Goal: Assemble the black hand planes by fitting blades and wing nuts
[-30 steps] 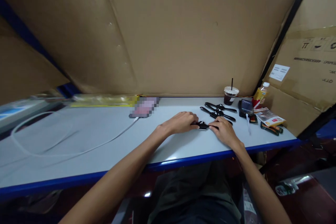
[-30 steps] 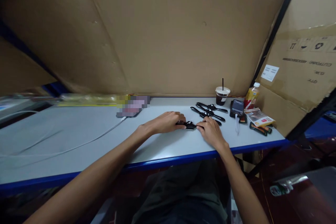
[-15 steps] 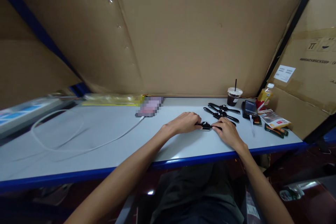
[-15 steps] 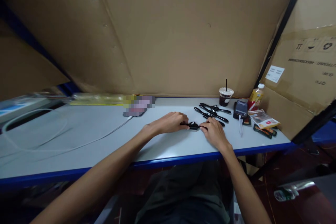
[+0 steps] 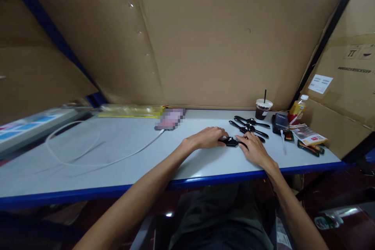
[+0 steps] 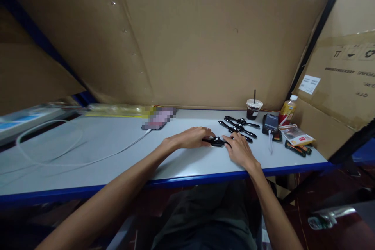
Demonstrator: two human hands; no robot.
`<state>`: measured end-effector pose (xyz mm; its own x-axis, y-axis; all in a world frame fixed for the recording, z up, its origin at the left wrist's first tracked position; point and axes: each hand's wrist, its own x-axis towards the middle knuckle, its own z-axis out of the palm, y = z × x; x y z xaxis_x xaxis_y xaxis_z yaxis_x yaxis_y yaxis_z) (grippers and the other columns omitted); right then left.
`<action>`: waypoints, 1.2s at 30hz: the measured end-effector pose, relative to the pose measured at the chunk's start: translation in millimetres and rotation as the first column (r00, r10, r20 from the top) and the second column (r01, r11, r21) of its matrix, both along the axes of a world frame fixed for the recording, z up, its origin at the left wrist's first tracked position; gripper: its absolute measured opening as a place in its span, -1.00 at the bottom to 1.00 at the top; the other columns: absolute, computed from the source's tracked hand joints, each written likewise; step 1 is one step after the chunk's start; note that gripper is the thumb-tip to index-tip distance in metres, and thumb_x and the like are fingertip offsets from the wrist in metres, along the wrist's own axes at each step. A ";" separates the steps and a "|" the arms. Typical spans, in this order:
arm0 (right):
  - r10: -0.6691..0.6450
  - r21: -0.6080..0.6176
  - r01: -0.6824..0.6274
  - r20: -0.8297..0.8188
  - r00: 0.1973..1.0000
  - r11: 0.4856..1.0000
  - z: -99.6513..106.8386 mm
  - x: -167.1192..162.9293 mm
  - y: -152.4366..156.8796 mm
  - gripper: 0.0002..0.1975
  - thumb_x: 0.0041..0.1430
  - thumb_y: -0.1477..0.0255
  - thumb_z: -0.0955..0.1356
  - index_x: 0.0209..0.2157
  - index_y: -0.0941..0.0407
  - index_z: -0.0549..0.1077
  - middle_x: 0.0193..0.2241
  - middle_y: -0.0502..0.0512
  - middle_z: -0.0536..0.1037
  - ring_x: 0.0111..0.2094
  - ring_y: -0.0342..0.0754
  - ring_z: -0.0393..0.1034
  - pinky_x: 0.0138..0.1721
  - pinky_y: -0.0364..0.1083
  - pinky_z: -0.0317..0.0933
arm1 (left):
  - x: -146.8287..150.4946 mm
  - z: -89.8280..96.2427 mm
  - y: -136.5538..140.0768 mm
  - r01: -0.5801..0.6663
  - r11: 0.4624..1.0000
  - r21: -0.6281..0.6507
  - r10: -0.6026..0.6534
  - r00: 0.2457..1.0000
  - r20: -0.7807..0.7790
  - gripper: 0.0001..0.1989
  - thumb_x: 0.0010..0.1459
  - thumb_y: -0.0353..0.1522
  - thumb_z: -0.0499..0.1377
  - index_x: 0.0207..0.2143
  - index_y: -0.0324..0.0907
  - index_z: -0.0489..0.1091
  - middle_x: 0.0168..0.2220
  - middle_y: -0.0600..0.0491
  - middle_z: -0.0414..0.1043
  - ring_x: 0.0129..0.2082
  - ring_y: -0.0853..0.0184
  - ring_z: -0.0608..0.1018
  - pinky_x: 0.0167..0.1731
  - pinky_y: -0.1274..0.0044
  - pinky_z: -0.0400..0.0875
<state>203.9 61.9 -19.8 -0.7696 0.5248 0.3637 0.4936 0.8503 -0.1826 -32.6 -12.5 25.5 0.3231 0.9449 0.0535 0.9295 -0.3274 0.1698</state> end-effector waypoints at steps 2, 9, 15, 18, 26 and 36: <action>0.016 0.006 -0.016 0.004 1.000 1.000 -1.0 0.1 0.5 -0.59 0.39 0.45 0.27 0.22 0.00 0.43 -0.08 0.18 0.44 -0.04 0.07 0.30 0.04 0.03 0.21 | -0.1 -0.9 0.6 0.008 1.000 0.012 -0.008 1.000 0.014 -0.75 0.23 -0.28 0.23 -0.04 -0.10 0.50 -0.15 -0.03 0.56 -0.20 0.22 0.55 -0.27 0.49 0.30; 0.046 -0.012 -0.046 -0.003 0.999 0.999 -3.8 0.5 4.0 -0.57 0.37 0.47 0.28 0.22 -0.04 0.43 -0.09 0.16 0.44 -0.05 0.06 0.29 0.01 0.02 0.21 | 0.4 -2.3 1.8 0.033 0.999 0.013 -0.034 0.998 0.053 -0.76 0.22 -0.31 0.23 -0.06 -0.10 0.51 -0.20 0.01 0.56 -0.28 0.27 0.54 -0.32 0.51 0.28; 0.070 -0.048 -0.071 -0.026 0.997 0.996 -2.7 0.8 4.9 -0.59 0.37 0.50 0.28 0.19 -0.02 0.46 -0.12 0.15 0.45 -0.08 0.05 0.31 0.00 0.02 0.21 | 3.1 -1.2 0.6 0.013 1.000 -0.016 -0.013 1.000 0.029 -0.76 0.22 -0.31 0.23 -0.06 -0.10 0.51 -0.17 0.00 0.57 -0.23 0.23 0.55 -0.31 0.49 0.27; 0.067 -0.062 -0.069 -0.037 0.997 0.996 -1.9 0.6 5.0 -0.61 0.37 0.49 0.29 0.17 -0.02 0.48 -0.13 0.15 0.47 -0.08 0.04 0.32 0.02 0.02 0.22 | 3.2 -1.6 0.8 0.004 1.000 -0.024 -0.004 1.000 0.019 -0.76 0.22 -0.30 0.23 -0.06 -0.10 0.51 -0.17 0.00 0.58 -0.24 0.23 0.55 -0.31 0.50 0.27; 0.051 -0.093 -0.063 -0.123 0.991 0.994 -0.8 -0.6 4.8 -0.71 0.34 0.48 0.35 0.03 0.00 0.59 -0.18 0.09 0.53 -0.10 0.01 0.37 0.00 -0.01 0.25 | 1.0 1.6 0.6 -0.008 1.000 0.000 0.008 1.000 0.015 -0.87 0.20 -0.29 0.24 -0.24 -0.13 0.52 -0.30 0.03 0.57 -0.36 0.30 0.50 -0.40 0.52 0.17; 0.044 -0.080 -0.056 -0.151 0.988 0.995 -1.7 -0.4 5.9 -0.71 0.31 0.51 0.38 -0.01 -0.03 0.61 -0.21 0.08 0.55 -0.14 0.00 0.37 -0.04 -0.02 0.26 | 4.9 10.6 -5.5 -0.036 0.999 -0.027 0.036 0.999 -0.019 -0.93 0.14 -0.37 0.23 -0.31 -0.12 0.53 -0.29 0.04 0.59 -0.37 0.30 0.52 -0.41 0.52 0.16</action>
